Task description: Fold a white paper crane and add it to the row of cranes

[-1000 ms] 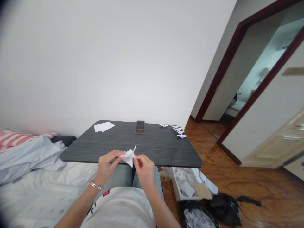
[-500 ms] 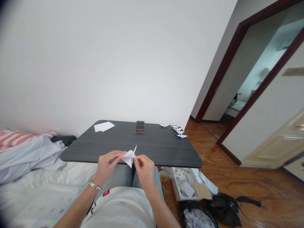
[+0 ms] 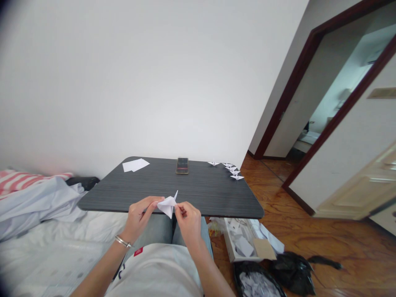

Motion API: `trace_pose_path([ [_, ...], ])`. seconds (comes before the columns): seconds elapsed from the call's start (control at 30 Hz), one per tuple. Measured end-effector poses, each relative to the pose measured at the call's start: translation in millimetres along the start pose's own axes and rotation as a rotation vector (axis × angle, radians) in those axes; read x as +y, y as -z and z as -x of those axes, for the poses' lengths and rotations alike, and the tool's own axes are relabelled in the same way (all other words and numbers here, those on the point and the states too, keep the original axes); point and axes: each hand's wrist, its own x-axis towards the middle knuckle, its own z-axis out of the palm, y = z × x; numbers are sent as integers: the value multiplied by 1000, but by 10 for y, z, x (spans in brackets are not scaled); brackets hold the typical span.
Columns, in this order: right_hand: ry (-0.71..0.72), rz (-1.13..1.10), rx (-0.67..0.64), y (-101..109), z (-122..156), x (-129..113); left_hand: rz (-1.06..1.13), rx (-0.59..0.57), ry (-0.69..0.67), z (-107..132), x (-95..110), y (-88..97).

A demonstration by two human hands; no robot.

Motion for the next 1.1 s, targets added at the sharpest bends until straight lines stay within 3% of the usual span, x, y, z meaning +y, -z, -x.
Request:
trace_pose_path([
  [0.17,-5,15,-4,-10,6,1,-7,-40,-4,-10,31,-53],
  [0.43,6,-38,-4,-41,29,-55,-27,20,56,-21,-10,-176],
  [0.83,-45,-62,-49,-71,41,-68,-32,-17,36,-22,39,-243],
  [0.97,-91,-150,-52,-68,28,-33,16,-14,45,-25,56,-215],
  [1.1,-208,-343,-52,-79,7,24,81,-93,79,-43,77,-161],
])
